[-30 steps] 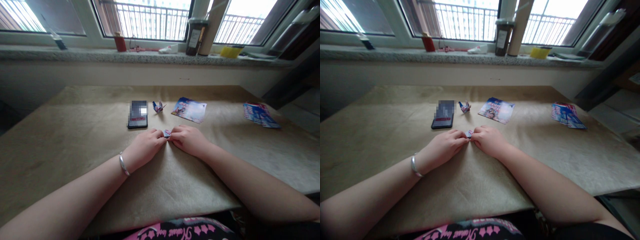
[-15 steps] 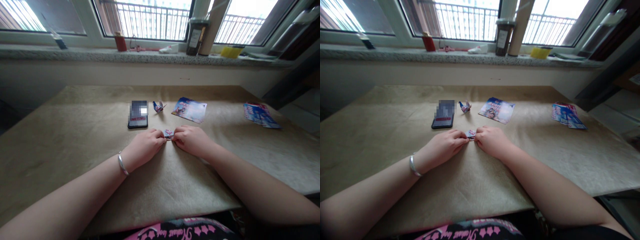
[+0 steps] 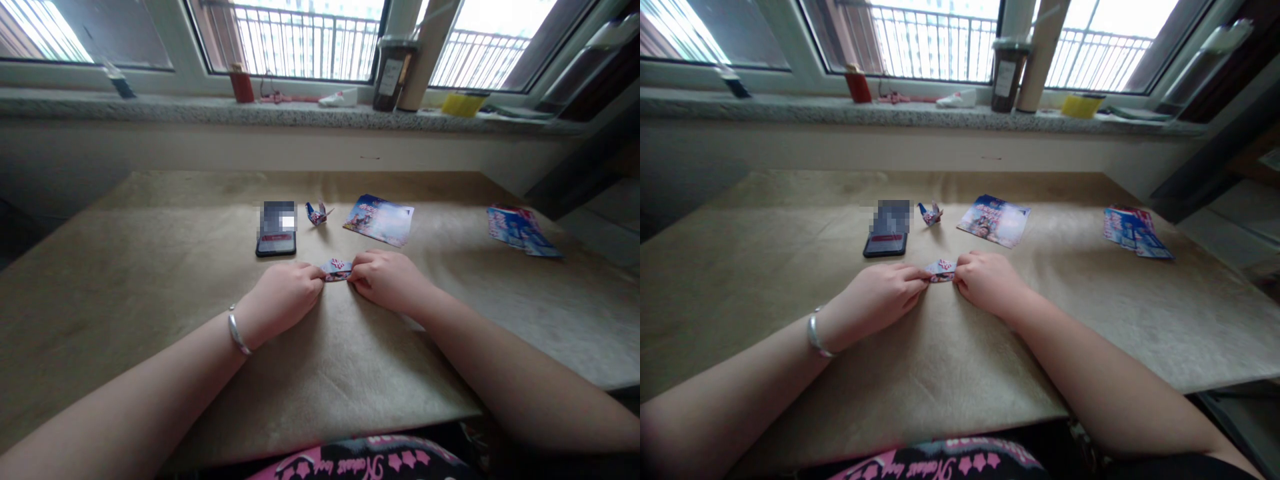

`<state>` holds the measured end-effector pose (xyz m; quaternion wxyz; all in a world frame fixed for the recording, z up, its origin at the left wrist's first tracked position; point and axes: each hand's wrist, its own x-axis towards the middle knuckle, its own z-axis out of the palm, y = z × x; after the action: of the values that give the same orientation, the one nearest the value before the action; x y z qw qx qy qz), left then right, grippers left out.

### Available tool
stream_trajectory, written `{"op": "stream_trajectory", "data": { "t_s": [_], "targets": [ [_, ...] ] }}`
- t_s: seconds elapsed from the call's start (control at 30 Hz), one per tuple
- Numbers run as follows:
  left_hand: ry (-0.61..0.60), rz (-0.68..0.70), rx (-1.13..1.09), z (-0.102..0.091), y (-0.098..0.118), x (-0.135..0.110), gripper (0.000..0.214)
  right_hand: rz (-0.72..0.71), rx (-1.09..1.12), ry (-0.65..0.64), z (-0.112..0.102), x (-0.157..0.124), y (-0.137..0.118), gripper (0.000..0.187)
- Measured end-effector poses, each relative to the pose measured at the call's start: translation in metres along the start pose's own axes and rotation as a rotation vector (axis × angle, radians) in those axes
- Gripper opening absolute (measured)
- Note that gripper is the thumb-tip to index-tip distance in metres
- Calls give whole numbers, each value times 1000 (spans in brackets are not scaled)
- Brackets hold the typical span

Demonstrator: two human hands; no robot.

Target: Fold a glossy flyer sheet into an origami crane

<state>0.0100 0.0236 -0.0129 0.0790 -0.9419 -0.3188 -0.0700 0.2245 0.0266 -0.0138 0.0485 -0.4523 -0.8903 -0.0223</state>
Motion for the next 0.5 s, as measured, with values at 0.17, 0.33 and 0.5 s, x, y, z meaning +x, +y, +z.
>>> {"op": "stream_trajectory", "data": {
  "t_s": [0.17, 0.33, 0.5],
  "targets": [
    [-44, -5, 38, -2, 1, -1, 21, 12, -16, -7, -3, -1, -1, 20],
    [-48, -13, 24, -2, 1, 0, 22, 27, 3, 10, -1, 0, 0, 20],
    [-48, -28, 4, 0, 0, 0, 20, 36, 123, 47, 4, 0, 8, 21]
  ]
}}
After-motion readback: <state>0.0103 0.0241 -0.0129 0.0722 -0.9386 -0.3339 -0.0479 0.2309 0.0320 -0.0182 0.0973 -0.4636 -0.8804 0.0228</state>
